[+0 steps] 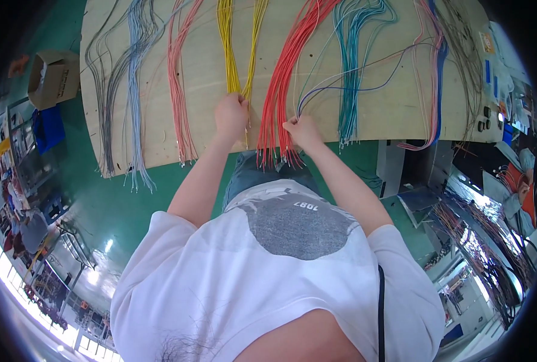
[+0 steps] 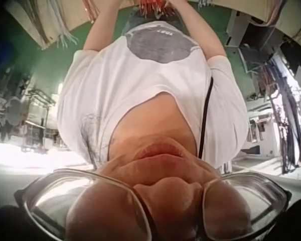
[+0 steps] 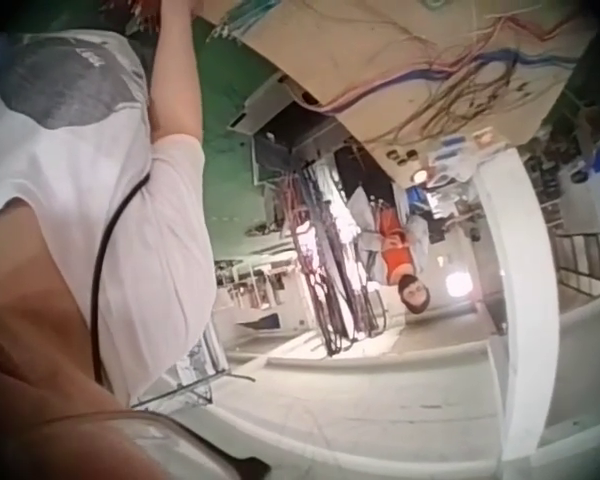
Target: The person is bundling multicolored wires and inserting them into a black protective sleeve for cable harness assembly.
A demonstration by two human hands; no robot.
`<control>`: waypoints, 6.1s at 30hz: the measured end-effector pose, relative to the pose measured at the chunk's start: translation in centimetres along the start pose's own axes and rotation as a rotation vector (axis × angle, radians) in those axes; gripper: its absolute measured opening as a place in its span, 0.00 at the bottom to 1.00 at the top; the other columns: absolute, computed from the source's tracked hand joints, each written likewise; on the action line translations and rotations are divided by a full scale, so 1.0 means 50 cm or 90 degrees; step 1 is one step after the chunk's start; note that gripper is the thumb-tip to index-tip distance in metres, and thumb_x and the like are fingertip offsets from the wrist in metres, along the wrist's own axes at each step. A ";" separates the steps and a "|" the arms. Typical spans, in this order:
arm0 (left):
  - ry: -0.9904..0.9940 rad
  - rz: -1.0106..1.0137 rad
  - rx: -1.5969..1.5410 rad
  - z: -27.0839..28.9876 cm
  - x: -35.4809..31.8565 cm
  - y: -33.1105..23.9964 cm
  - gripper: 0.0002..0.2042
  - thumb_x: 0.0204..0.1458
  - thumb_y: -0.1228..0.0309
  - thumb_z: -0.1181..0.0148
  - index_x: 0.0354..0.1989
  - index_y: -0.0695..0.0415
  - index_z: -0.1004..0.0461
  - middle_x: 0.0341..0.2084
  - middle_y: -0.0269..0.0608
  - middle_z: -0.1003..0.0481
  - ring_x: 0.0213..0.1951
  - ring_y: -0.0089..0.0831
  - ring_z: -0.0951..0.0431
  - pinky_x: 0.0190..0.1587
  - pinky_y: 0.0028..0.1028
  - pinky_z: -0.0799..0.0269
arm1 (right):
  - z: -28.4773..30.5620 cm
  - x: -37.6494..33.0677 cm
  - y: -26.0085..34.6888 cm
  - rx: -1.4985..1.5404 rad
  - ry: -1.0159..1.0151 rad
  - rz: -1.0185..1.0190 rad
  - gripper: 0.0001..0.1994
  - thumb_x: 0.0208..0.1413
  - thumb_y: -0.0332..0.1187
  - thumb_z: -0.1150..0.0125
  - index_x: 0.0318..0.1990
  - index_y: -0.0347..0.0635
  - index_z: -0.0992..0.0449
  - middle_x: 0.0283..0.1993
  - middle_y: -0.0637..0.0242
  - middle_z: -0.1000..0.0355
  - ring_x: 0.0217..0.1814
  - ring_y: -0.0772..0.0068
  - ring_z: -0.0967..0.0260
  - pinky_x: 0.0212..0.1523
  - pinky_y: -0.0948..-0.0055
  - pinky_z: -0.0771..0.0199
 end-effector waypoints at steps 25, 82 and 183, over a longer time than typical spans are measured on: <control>0.186 0.145 -0.594 0.030 -0.158 -0.131 0.11 0.52 0.68 0.58 0.27 0.62 0.31 0.18 0.35 0.31 0.19 0.23 0.32 0.23 0.22 0.37 | 0.030 -0.092 0.151 0.653 0.191 -0.069 0.09 0.47 0.39 0.47 0.25 0.45 0.34 0.13 0.79 0.47 0.10 0.88 0.52 0.09 0.86 0.57; -0.242 0.227 0.193 0.330 0.100 0.576 0.08 0.45 0.73 0.52 0.33 0.63 0.38 0.31 0.53 0.34 0.33 0.45 0.31 0.34 0.35 0.33 | 0.070 -0.075 0.131 0.692 0.031 -0.196 0.12 0.55 0.39 0.58 0.24 0.44 0.39 0.11 0.79 0.57 0.09 0.87 0.63 0.08 0.84 0.64; 1.010 0.022 0.031 -0.532 -0.491 -1.253 0.11 0.52 0.60 0.58 0.23 0.51 0.38 0.09 0.23 0.50 0.09 0.14 0.53 0.10 0.15 0.59 | 0.353 -1.157 -1.159 -0.047 -0.247 -1.053 0.07 0.41 0.27 0.52 0.24 0.46 0.25 0.28 0.61 0.29 0.32 0.62 0.30 0.26 0.65 0.31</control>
Point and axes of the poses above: each hand's wrist, its own x-axis towards the middle knuckle, its own z-axis out of the back of the hand, y = z × x, the point moved 4 cm from there along x, towards the middle knuckle
